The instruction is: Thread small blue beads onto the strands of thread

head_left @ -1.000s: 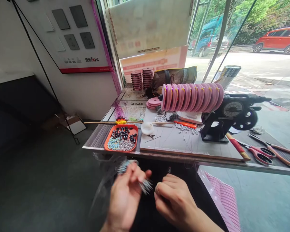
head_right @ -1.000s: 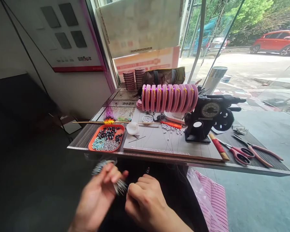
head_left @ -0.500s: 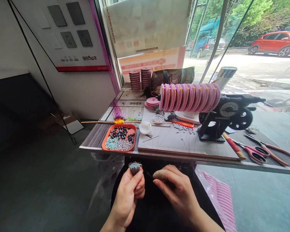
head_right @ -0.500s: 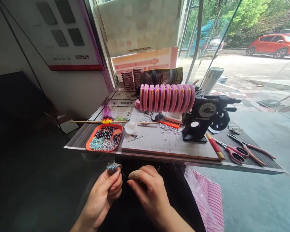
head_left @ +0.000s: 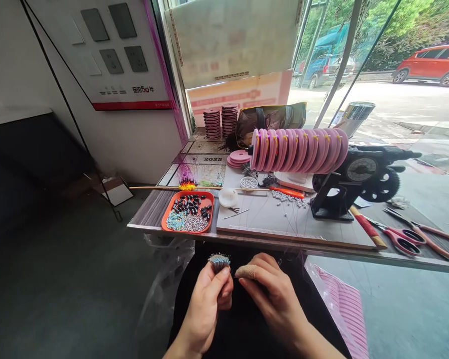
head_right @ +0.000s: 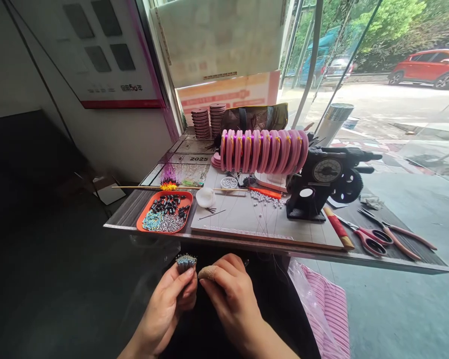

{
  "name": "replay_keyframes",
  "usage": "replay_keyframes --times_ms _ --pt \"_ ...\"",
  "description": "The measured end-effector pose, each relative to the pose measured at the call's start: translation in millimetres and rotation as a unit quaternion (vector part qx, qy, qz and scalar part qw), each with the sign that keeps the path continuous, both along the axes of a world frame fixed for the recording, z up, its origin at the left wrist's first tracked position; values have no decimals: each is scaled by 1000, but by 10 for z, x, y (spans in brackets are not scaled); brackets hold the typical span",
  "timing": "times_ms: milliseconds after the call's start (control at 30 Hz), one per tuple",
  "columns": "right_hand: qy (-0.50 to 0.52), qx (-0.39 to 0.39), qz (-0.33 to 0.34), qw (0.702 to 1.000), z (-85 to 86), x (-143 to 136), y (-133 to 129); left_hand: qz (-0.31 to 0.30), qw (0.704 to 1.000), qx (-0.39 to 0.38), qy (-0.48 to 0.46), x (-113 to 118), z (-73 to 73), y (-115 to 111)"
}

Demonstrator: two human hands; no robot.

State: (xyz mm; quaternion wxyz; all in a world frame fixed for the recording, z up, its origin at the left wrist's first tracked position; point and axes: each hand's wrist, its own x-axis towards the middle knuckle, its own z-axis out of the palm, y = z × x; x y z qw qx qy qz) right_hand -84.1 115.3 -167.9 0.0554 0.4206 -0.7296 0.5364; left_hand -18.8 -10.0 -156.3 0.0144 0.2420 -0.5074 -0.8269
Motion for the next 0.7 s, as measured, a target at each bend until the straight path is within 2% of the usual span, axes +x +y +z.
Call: replay_keyframes --times_ms 167,400,700 --pt "6 -1 2 1000 10 15 -18 7 1000 -12 7 4 -29 10" --pt "3 -5 -12 1000 31 16 -15 49 993 -102 19 27 -94 27" --pt "-12 -8 -18 1000 6 9 -19 58 976 -205 50 49 -114 9"
